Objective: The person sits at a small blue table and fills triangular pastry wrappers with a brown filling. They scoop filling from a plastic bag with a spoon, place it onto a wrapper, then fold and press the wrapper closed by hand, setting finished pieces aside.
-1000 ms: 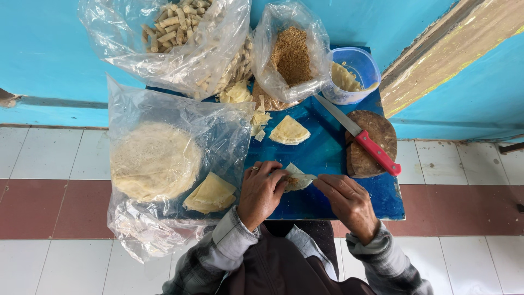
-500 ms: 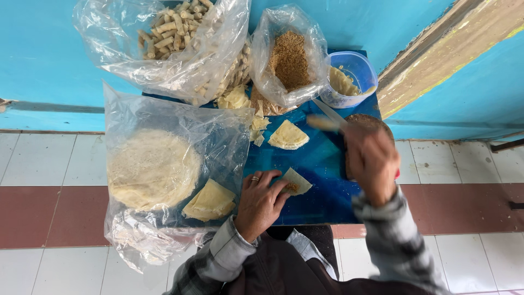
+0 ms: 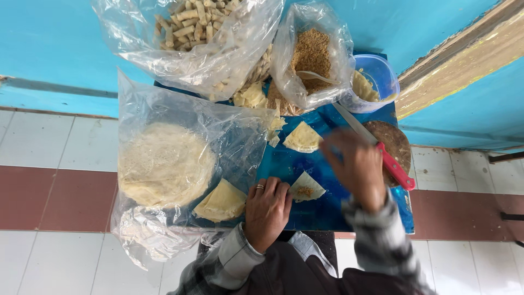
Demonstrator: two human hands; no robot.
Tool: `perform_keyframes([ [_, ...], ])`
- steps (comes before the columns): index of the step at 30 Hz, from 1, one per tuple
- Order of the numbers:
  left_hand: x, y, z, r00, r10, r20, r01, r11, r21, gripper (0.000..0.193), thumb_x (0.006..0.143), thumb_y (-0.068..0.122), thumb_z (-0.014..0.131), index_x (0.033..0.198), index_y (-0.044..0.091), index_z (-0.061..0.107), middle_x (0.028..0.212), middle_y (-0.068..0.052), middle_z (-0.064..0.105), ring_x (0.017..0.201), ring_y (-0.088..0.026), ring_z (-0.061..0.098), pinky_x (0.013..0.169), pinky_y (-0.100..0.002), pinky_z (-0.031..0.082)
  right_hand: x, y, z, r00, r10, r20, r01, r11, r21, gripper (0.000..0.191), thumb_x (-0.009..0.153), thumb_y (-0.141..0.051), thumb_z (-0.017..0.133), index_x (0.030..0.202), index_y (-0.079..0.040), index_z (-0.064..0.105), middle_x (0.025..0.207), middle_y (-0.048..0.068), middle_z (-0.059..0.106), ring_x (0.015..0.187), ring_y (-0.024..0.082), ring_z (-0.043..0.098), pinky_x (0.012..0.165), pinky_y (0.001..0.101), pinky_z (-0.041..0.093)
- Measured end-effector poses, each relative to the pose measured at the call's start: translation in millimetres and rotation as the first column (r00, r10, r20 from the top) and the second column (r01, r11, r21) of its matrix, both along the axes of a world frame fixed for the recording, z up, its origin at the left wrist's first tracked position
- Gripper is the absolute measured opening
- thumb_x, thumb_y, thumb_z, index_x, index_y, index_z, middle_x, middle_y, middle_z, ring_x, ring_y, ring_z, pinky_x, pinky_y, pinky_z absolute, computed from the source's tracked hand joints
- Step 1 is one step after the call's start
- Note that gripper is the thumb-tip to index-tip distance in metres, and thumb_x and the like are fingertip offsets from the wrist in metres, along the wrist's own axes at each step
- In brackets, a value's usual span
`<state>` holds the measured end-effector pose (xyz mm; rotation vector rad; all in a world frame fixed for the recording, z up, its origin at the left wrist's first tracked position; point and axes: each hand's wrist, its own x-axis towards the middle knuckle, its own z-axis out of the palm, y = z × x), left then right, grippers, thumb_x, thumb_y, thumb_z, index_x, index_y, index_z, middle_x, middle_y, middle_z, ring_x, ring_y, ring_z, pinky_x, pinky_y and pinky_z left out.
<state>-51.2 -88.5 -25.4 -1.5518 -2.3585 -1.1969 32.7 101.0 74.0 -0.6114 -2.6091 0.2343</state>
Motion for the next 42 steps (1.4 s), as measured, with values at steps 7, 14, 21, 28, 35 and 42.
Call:
perform_keyframes([
  [7, -0.9, 5.3, 7.8, 0.998, -0.032, 0.049, 0.033, 0.999, -0.022, 0.015, 0.09, 0.014, 0.072, 0.091, 0.01, 0.058, 0.091, -0.006, 0.057, 0.087, -0.027, 0.058, 0.077, -0.044, 0.042, 62.2, -52.3, -55.4, 0.963, -0.243, 0.118, 0.263, 0.943, -0.203, 0.02, 0.082, -0.03, 0.08, 0.093, -0.014, 0.075, 0.092, 0.002, 0.071, 0.065, 0.021, 0.07, 0.057, 0.0358, 0.054],
  [14, 1.1, 8.5, 4.1, 0.994, -0.054, 0.096, 0.054, 0.999, 0.001, 0.017, 0.091, 0.015, 0.073, 0.1, 0.009, 0.06, 0.09, -0.005, 0.063, 0.083, -0.027, 0.061, 0.075, -0.044, 0.043, 61.3, -49.0, -61.9, 0.972, -0.226, 0.067, 0.233, 0.886, -0.4, 0.021, 0.084, -0.026, 0.079, 0.097, -0.011, 0.073, 0.094, 0.001, 0.074, 0.062, 0.02, 0.068, 0.058, 0.0343, 0.054],
  [21, -0.5, 8.5, -3.2, 0.992, -0.087, 0.089, 0.086, 0.996, 0.02, 0.02, 0.091, 0.015, 0.073, 0.107, 0.008, 0.063, 0.093, -0.007, 0.066, 0.086, -0.028, 0.063, 0.075, -0.045, 0.044, 48.4, 86.5, -26.8, 0.985, -0.174, -0.004, 0.172, 0.97, 0.171, 0.044, 0.087, -0.029, 0.083, 0.128, -0.015, 0.074, 0.136, 0.009, 0.062, 0.124, 0.036, 0.056, 0.105, 0.0537, 0.042],
  [28, -1.9, 5.3, -1.7, 0.988, -0.096, 0.125, 0.091, 0.995, 0.047, 0.013, 0.095, 0.016, 0.069, 0.106, 0.01, 0.065, 0.093, -0.006, 0.064, 0.087, -0.028, 0.061, 0.077, -0.045, 0.045, -9.8, 211.4, -48.0, 0.897, -0.207, 0.39, 0.093, 0.952, 0.293, 0.02, 0.075, -0.032, 0.087, 0.094, -0.029, 0.083, 0.157, 0.004, 0.051, 0.151, 0.034, 0.033, 0.118, 0.0766, 0.005],
  [35, -1.2, 5.9, -5.9, 0.987, -0.109, 0.117, 0.104, 0.993, 0.048, 0.01, 0.096, 0.016, 0.068, 0.104, 0.011, 0.064, 0.093, -0.005, 0.063, 0.087, -0.027, 0.062, 0.078, -0.044, 0.045, -12.4, 211.4, -61.5, 0.982, -0.027, 0.189, 0.019, 0.999, 0.044, 0.025, 0.078, -0.025, 0.085, 0.102, -0.023, 0.082, 0.155, 0.009, 0.053, 0.147, 0.037, 0.034, 0.11, 0.0799, 0.004],
  [42, -1.7, 5.9, -7.0, 0.99, -0.097, 0.104, 0.095, 0.995, 0.019, 0.01, 0.096, 0.017, 0.068, 0.105, 0.011, 0.066, 0.093, -0.005, 0.063, 0.086, -0.026, 0.062, 0.078, -0.043, 0.045, -11.4, 178.2, -59.9, 0.988, -0.153, 0.032, 0.149, 0.983, 0.102, 0.016, 0.081, -0.018, 0.082, 0.097, -0.019, 0.082, 0.148, 0.006, 0.061, 0.142, 0.031, 0.044, 0.122, 0.0651, 0.018],
])
